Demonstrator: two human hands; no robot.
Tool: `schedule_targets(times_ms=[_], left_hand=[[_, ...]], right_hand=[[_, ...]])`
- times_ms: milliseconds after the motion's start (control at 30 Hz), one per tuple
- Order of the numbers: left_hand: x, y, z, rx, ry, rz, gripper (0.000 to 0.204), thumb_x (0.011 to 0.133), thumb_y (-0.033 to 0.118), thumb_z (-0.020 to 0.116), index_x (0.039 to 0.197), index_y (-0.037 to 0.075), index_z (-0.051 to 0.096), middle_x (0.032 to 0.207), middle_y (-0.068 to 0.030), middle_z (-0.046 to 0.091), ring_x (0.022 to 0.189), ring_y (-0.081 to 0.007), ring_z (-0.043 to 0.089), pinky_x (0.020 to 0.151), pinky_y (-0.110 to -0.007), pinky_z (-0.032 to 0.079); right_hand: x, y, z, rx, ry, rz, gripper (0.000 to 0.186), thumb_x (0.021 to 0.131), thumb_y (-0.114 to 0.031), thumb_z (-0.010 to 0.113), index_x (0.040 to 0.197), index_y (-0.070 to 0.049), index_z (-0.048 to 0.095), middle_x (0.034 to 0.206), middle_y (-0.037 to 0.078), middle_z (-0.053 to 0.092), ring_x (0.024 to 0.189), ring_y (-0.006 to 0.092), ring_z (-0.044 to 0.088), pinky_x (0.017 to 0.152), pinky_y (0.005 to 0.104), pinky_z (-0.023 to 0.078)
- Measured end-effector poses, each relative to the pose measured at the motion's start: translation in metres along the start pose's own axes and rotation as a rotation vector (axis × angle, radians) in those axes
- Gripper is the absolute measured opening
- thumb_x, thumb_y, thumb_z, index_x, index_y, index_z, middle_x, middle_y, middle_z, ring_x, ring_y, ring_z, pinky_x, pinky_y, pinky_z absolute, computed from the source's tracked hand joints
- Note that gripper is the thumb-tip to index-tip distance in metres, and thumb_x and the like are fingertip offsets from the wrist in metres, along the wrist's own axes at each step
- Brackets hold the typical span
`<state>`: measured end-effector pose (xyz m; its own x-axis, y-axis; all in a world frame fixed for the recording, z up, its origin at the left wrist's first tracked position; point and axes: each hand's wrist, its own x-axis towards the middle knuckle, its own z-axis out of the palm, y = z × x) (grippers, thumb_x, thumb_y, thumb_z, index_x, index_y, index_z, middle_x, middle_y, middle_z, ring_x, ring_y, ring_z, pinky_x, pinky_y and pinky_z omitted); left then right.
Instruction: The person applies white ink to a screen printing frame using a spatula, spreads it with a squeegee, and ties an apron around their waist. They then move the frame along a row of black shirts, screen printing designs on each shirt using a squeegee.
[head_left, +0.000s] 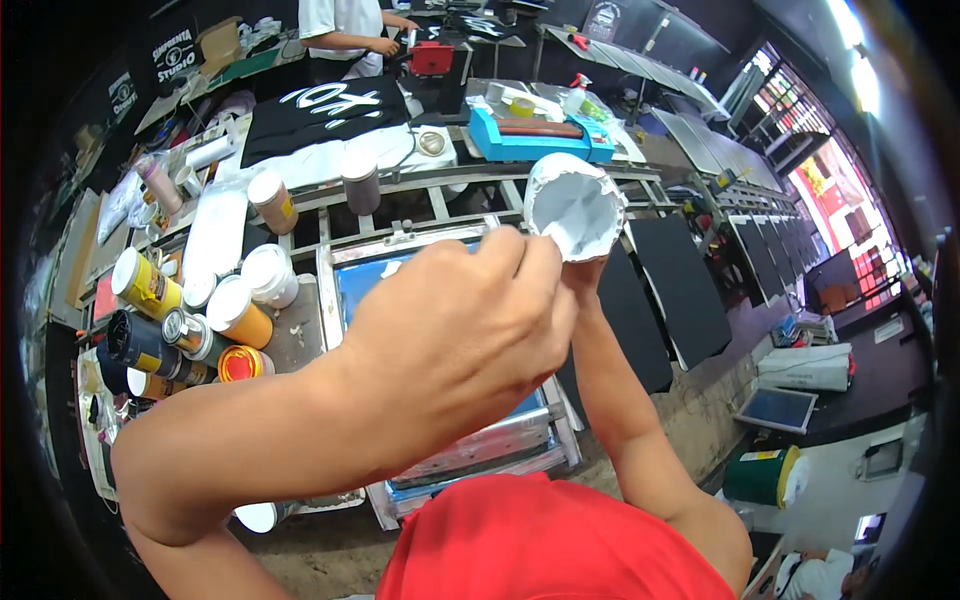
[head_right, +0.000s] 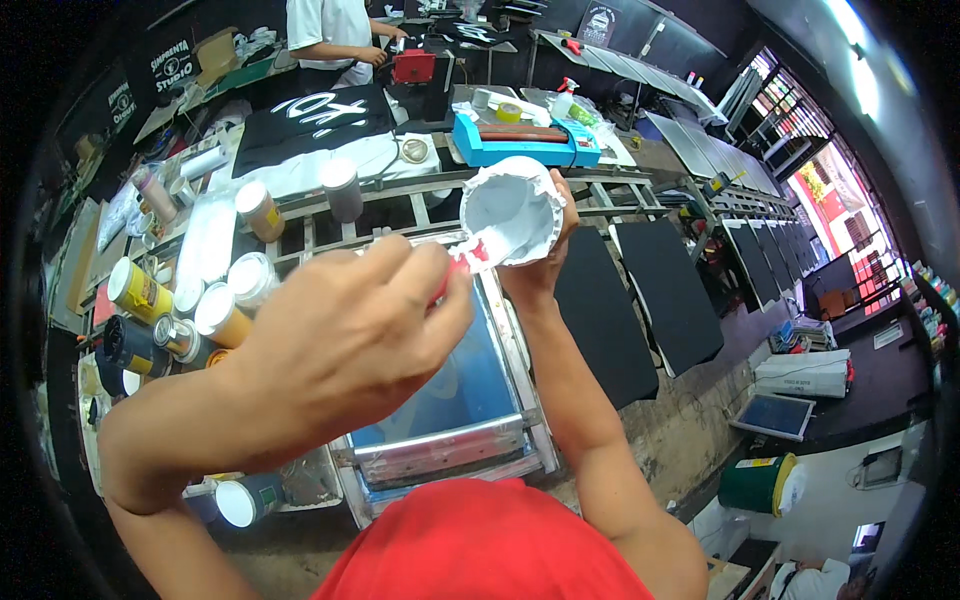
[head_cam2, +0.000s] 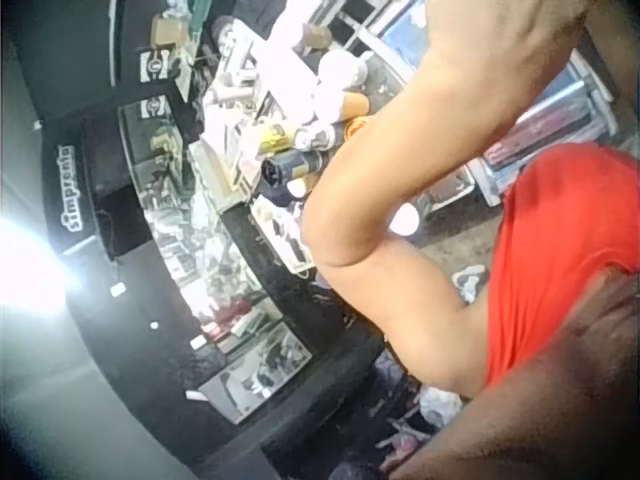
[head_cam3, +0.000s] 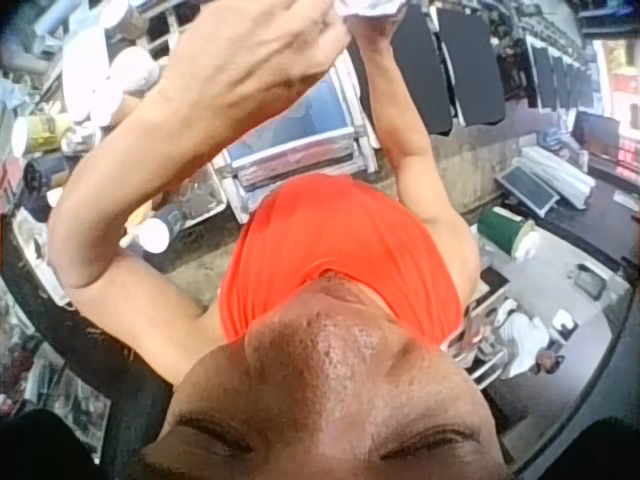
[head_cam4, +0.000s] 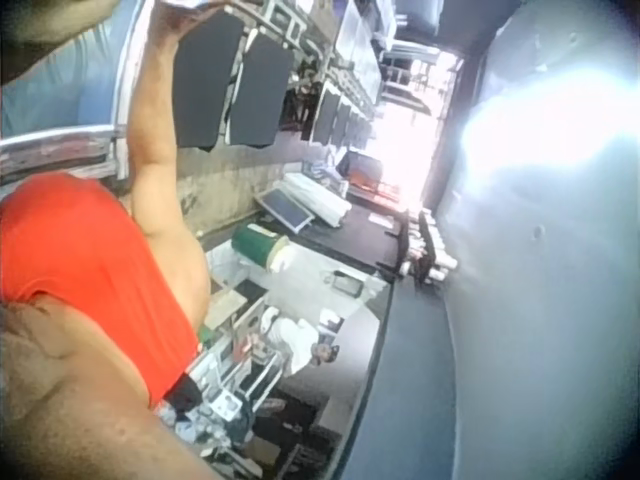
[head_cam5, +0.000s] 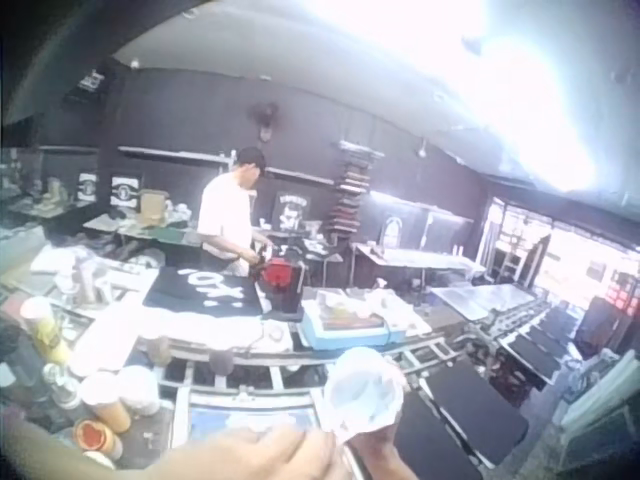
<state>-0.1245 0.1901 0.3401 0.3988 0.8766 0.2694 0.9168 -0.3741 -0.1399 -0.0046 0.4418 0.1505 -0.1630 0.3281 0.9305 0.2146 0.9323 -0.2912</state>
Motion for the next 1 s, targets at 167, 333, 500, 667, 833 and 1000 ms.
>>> schedule_targets(times_ms=[167,333,500,667,833,1000], left_hand=[[-0.008,-0.006,-0.014,0.18,0.113,0.044,0.028,0.082,0.013,0.066,0.106,-0.002,0.069,0.097,-0.0087,0.062,0.084,-0.0195,0.059,0.063,-0.029,0.05],[0.001,0.006,-0.008,0.464,0.154,-0.094,0.033,0.084,0.011,0.065,0.114,-0.004,0.071,0.085,-0.0083,0.063,0.074,-0.0178,0.062,0.057,-0.028,0.05],[0.017,0.003,0.005,0.4,0.172,-0.242,0.039,0.087,0.008,0.062,0.122,-0.007,0.068,0.078,-0.0093,0.063,0.064,-0.0201,0.067,0.052,-0.031,0.054],[0.016,-0.005,0.007,-0.275,0.311,-0.207,0.039,0.091,0.002,0.058,0.129,-0.007,0.06,0.079,-0.0203,0.063,0.066,-0.0352,0.067,0.059,-0.043,0.054],[0.032,0.01,0.037,-0.625,0.505,-0.167,0.032,0.097,0.002,0.058,0.128,-0.007,0.059,0.085,-0.0221,0.07,0.069,-0.0344,0.068,0.063,-0.043,0.053],[0.047,0.044,0.067,-1.399,0.593,-0.417,0.032,0.105,0.011,0.052,0.134,-0.003,0.058,0.091,-0.0097,0.073,0.062,-0.0105,0.06,0.058,-0.03,0.049]], right_hand=[[0.016,-0.002,-0.006,-0.022,0.038,-0.158,0.101,0.068,-0.018,0.095,0.144,-0.008,0.029,0.146,0.021,0.045,0.135,0.0377,0.05,0.113,0.0453,0.043],[0.036,0.0,-0.012,-0.016,0.062,-0.204,0.098,0.071,-0.023,0.096,0.142,-0.006,0.031,0.148,0.021,0.045,0.137,0.0363,0.05,0.114,0.0485,0.042],[0.072,0.003,-0.02,-0.093,0.128,-0.325,0.097,0.071,-0.023,0.096,0.142,-0.006,0.032,0.149,0.022,0.044,0.138,0.036,0.048,0.115,0.049,0.042],[0.109,0.01,-0.035,-0.071,0.315,-0.419,0.097,0.069,-0.025,0.095,0.142,-0.006,0.034,0.145,0.017,0.047,0.137,0.0335,0.048,0.111,0.0466,0.045],[0.122,0.013,-0.044,-0.054,0.416,-0.403,0.095,0.074,-0.033,0.093,0.142,-0.009,0.032,0.149,0.019,0.042,0.14,0.0354,0.045,0.118,0.0518,0.039],[0.116,0.026,-0.035,-0.008,0.428,-0.451,0.094,0.078,-0.033,0.091,0.144,-0.007,0.029,0.15,0.021,0.041,0.141,0.0373,0.044,0.119,0.053,0.038]])
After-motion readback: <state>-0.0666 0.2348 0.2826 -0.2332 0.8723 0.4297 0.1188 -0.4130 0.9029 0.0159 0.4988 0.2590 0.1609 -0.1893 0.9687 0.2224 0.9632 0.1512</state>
